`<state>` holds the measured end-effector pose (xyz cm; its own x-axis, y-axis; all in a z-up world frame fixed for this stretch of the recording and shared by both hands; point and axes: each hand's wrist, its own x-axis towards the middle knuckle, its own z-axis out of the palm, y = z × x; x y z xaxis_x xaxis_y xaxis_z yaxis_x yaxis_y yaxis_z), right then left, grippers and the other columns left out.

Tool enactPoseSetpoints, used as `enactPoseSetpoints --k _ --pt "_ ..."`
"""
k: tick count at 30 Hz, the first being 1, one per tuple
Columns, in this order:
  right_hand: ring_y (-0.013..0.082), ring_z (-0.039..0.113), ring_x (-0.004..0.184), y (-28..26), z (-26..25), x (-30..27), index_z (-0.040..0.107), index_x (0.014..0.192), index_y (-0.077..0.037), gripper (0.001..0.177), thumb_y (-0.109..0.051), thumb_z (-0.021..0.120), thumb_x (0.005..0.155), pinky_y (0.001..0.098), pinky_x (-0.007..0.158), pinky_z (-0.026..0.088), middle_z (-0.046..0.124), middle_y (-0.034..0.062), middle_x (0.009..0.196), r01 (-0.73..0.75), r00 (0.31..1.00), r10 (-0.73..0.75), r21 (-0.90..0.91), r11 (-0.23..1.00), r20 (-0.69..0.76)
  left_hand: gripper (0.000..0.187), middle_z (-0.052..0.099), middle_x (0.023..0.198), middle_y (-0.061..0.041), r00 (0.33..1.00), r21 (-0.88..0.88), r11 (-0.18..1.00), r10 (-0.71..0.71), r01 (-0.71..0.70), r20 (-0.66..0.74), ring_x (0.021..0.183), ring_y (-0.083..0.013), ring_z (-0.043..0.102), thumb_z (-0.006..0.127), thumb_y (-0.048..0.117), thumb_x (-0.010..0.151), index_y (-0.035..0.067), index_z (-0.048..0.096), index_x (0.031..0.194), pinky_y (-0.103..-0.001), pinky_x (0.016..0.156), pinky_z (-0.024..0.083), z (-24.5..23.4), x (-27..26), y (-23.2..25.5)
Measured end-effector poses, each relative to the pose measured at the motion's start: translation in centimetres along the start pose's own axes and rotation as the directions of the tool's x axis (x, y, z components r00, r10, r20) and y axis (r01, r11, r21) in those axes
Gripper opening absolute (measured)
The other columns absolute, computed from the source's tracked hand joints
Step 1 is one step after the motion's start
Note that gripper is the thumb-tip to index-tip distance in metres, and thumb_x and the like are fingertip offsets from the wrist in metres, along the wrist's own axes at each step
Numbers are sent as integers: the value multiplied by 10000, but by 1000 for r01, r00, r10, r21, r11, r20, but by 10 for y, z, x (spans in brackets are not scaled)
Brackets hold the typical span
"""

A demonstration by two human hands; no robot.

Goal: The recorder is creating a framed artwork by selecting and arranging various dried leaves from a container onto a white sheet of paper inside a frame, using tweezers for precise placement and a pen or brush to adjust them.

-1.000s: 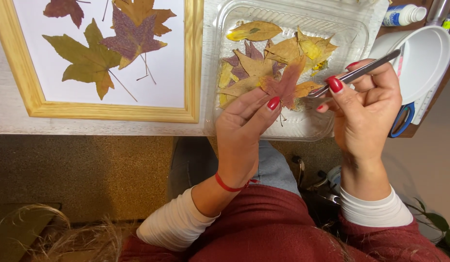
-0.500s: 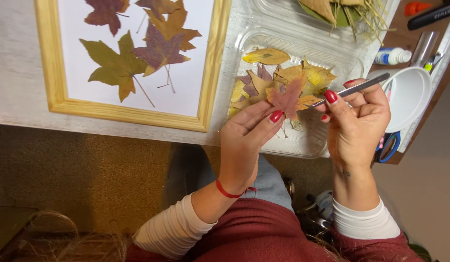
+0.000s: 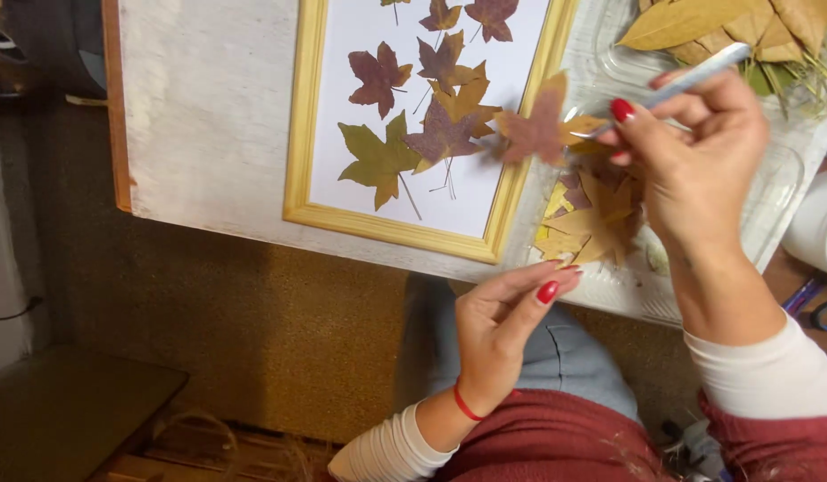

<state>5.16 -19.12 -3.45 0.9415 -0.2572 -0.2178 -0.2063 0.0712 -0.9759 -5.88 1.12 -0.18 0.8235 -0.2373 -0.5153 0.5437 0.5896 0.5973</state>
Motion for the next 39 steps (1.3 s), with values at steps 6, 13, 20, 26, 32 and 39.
enactPoseSetpoints --k 6,13,20,26,32,39 --pt "160 729 786 8 -25 -23 566 1189 16 192 92 710 1086 213 648 567 720 106 944 -50 998 54 89 995 -42 228 752 1164 -206 992 228 971 96 -75 -80 1094 -231 733 616 14 1041 -114 688 1215 -340 1029 570 -37 -14 30" --pt "161 727 784 -9 12 -32 570 1181 0 230 64 725 1022 240 637 570 716 93 932 -44 979 58 73 996 -197 246 739 1146 -210 974 310 938 200 -157 -111 1073 -252 740 594 -9 1015 -151 649 1208 -370 1017 591 -96 -11 58" --pt "160 729 739 12 135 14 554 1093 11 195 55 717 996 238 602 580 690 81 855 -10 999 15 122 992 -39 226 744 1146 -193 939 427 857 341 -289 -48 1076 -220 734 627 -12 1017 -138 660 1202 -320 999 581 -153 5 98" --pt "155 746 748 30 156 24 521 1040 -8 219 68 717 977 243 614 613 686 53 849 -77 997 73 147 986 32 200 755 1119 -173 857 516 776 496 -364 -141 1045 -196 741 657 -11 1005 -118 681 1172 -301 984 591 -187 13 139" --pt "164 748 732 31 237 39 524 1047 -5 207 58 704 968 270 604 640 667 47 814 -37 986 11 151 988 168 196 757 1120 -171 756 691 629 629 -356 -182 1045 -181 735 688 -32 974 -103 691 1156 -289 958 585 -229 25 149" --pt "140 751 706 27 298 43 532 1008 15 224 8 752 964 273 584 634 650 42 821 -36 993 43 -58 998 111 230 731 1194 -184 715 961 -58 656 -270 241 1156 -331 699 707 30 952 -22 733 1174 -395 982 550 -231 57 231"
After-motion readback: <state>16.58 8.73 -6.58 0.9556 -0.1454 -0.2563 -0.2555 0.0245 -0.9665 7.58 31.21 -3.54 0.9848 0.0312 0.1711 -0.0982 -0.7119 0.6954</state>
